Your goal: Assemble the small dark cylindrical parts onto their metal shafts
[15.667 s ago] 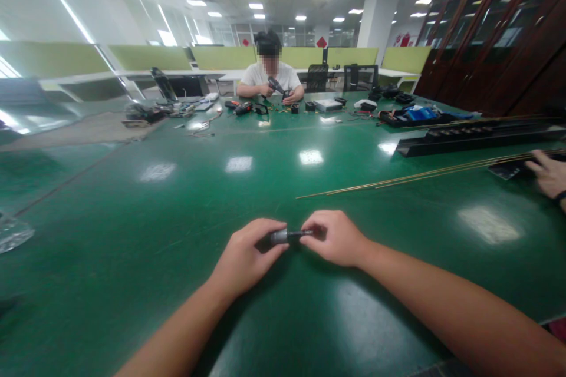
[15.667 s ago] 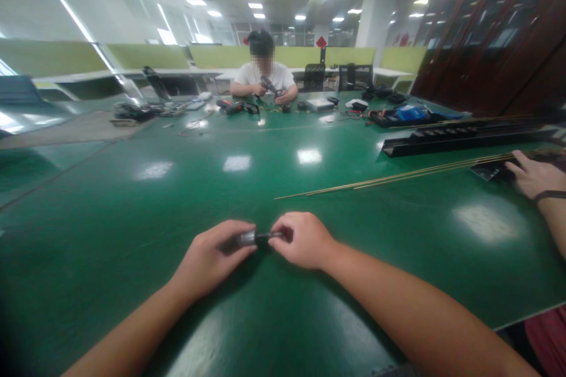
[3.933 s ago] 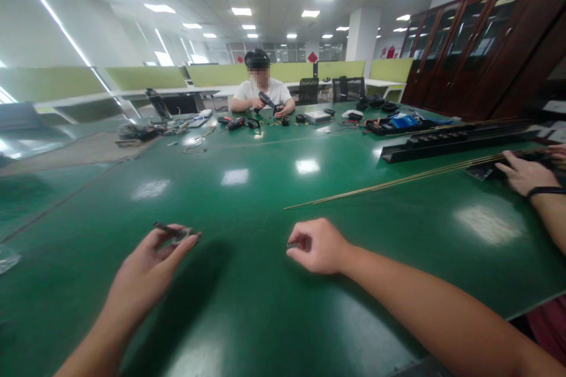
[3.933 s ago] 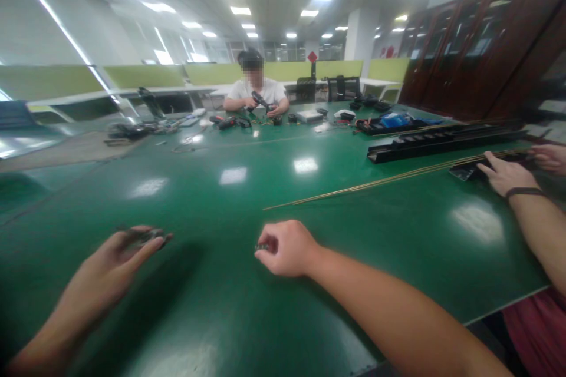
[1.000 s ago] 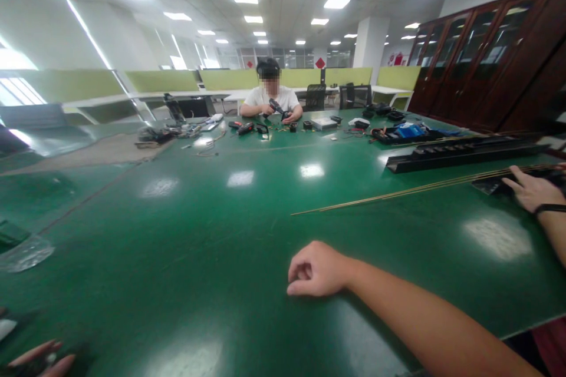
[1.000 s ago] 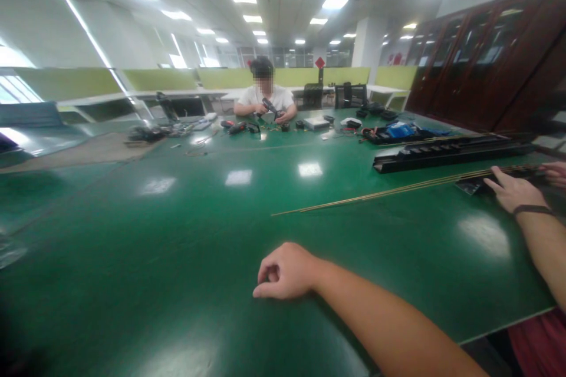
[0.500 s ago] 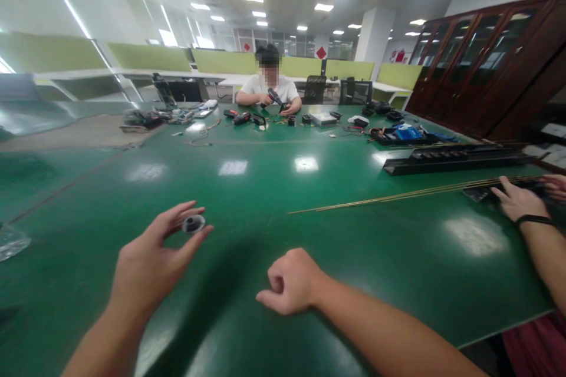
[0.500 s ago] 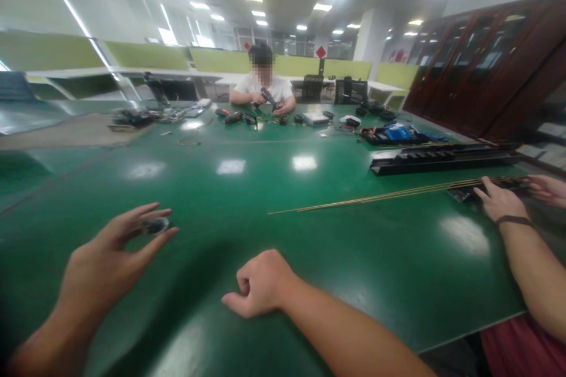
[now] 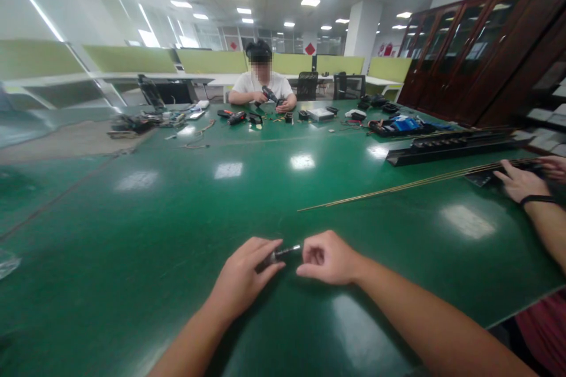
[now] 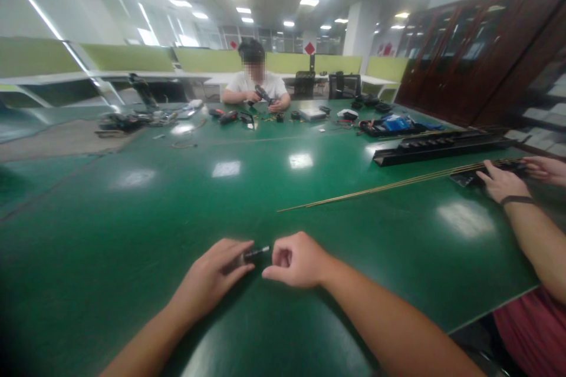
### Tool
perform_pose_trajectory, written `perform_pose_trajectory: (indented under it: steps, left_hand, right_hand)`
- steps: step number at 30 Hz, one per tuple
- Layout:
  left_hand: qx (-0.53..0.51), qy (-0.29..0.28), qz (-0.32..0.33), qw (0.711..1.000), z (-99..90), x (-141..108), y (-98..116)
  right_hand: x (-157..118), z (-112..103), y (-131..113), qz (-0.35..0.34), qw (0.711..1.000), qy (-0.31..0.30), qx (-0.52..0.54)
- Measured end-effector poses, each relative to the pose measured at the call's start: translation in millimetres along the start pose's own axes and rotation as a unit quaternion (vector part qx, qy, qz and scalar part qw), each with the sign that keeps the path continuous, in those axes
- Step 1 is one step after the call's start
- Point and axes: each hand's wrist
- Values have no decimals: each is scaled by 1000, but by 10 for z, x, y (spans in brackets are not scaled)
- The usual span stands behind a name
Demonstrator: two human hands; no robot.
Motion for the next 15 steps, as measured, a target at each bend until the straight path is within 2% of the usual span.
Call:
perform_pose_trajectory:
  steps: [2, 7, 11, 15]
  left_hand:
    - [-8, -9, 7, 1000, 28, -20, 31]
    - [-9, 16, -19, 1000, 46, -39, 59]
    - [-20, -2, -48, 999, 54, -57, 77]
    - [-55, 11, -48, 997, 61, -42, 89]
  right_hand:
    - [-27, -46, 10, 15, 1000, -1, 11]
    - [-46, 3, -6, 40, 999, 20, 11]
    - [-57, 26, -49, 36, 999, 29, -7]
    - [-51, 2, -79, 29, 999, 42, -13]
Point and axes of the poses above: each hand's wrist, its own x-axis towards the middle knuckle, its own z-axis out of the palm, y = z × x, and after that the axes turned 11 degrees about -y, right-handed
